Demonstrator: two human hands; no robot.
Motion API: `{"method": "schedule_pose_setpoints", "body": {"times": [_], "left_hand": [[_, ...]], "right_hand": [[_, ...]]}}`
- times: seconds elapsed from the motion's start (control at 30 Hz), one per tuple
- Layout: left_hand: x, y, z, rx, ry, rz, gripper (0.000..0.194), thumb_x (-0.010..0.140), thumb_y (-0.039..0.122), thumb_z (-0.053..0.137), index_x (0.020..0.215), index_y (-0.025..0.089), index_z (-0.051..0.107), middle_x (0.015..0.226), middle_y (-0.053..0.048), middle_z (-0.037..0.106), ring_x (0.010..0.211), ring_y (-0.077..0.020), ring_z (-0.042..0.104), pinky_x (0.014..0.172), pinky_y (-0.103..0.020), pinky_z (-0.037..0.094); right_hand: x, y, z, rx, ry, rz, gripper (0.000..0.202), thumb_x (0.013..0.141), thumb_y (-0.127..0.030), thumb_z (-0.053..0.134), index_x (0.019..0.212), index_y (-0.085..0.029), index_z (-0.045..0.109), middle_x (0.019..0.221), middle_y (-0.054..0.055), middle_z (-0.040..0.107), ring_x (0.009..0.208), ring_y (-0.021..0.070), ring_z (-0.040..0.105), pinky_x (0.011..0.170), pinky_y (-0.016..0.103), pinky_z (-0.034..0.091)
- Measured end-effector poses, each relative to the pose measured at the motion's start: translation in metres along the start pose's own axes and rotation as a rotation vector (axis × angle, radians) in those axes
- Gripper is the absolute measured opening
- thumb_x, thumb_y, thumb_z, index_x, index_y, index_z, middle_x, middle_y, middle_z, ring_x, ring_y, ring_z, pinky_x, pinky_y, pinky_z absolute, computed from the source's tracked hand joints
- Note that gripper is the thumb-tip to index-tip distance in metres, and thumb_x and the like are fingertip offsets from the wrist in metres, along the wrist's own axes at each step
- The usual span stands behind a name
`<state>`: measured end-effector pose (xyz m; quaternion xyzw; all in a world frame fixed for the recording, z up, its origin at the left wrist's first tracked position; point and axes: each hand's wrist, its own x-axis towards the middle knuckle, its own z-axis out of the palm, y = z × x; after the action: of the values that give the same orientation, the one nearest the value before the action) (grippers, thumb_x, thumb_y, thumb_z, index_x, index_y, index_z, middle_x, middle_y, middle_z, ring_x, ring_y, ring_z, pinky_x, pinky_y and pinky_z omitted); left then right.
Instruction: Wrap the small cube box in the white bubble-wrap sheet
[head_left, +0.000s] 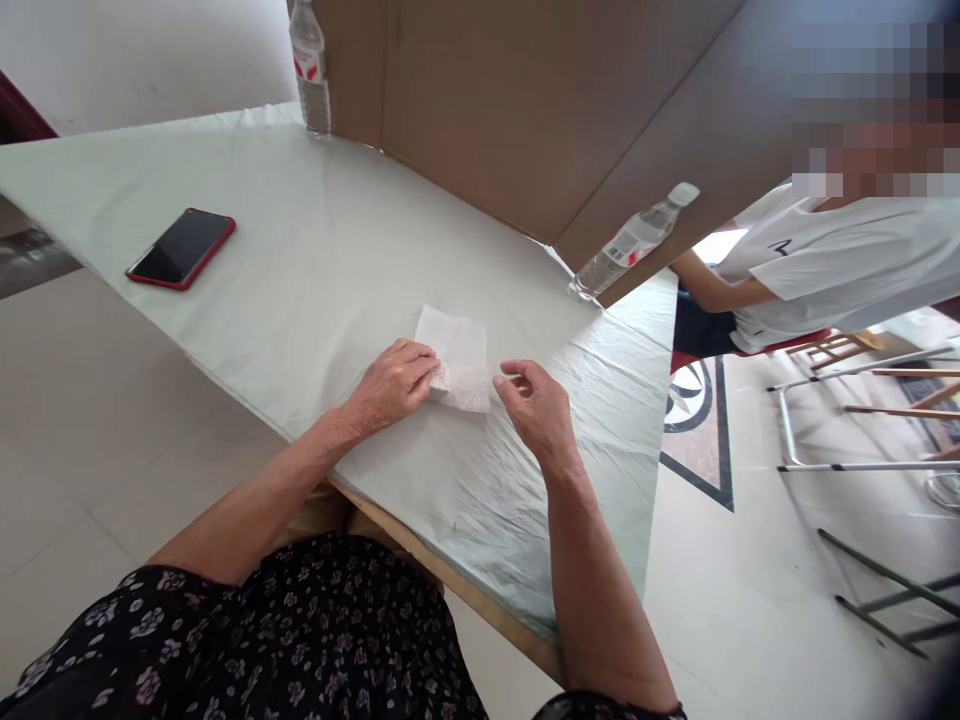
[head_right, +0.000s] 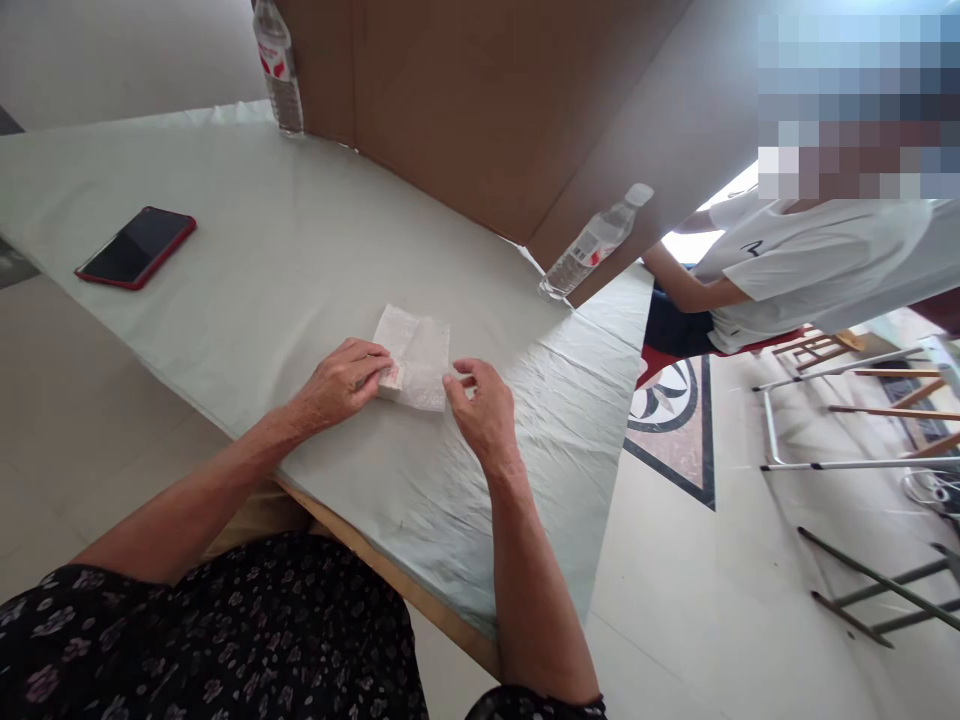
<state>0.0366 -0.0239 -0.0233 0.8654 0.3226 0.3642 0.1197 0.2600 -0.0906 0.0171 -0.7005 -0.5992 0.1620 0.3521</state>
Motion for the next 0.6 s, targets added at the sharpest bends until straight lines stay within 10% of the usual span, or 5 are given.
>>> {"method": "schedule_pose_setpoints", "body": {"times": [0.4, 0.6], "left_hand": [[0.002, 0.007, -0.006, 0.215, -0.111, 0.019, 0.027, 0.089, 0.01, 0.05, 0.101, 0.018, 0.073, 0.11, -0.009, 0.073, 0.095, -0.025, 0.058, 0.083, -0.038, 0.046], [0.005, 0.008, -0.01, 0.211, -0.189, 0.047, 0.026, 0.088, 0.006, 0.05, 0.099, 0.016, 0.071, 0.111, -0.01, 0.07, 0.098, -0.0232, 0.059, 0.08, -0.032, 0.048]], "right_hand": [[0.005, 0.0, 0.038, 0.186, -0.18, 0.347, 0.078, 0.082, -0.049, 0.067, 0.147, -0.016, 0.042, 0.079, 0.003, 0.067, 0.048, 0.0153, 0.058, 0.045, 0.028, 0.045], [0.008, -0.003, 0.055, 0.117, -0.016, 0.265, 0.08, 0.075, -0.039, 0.066, 0.146, -0.009, 0.041, 0.076, 0.001, 0.064, 0.062, 0.0195, 0.058, 0.061, 0.034, 0.05]]}}
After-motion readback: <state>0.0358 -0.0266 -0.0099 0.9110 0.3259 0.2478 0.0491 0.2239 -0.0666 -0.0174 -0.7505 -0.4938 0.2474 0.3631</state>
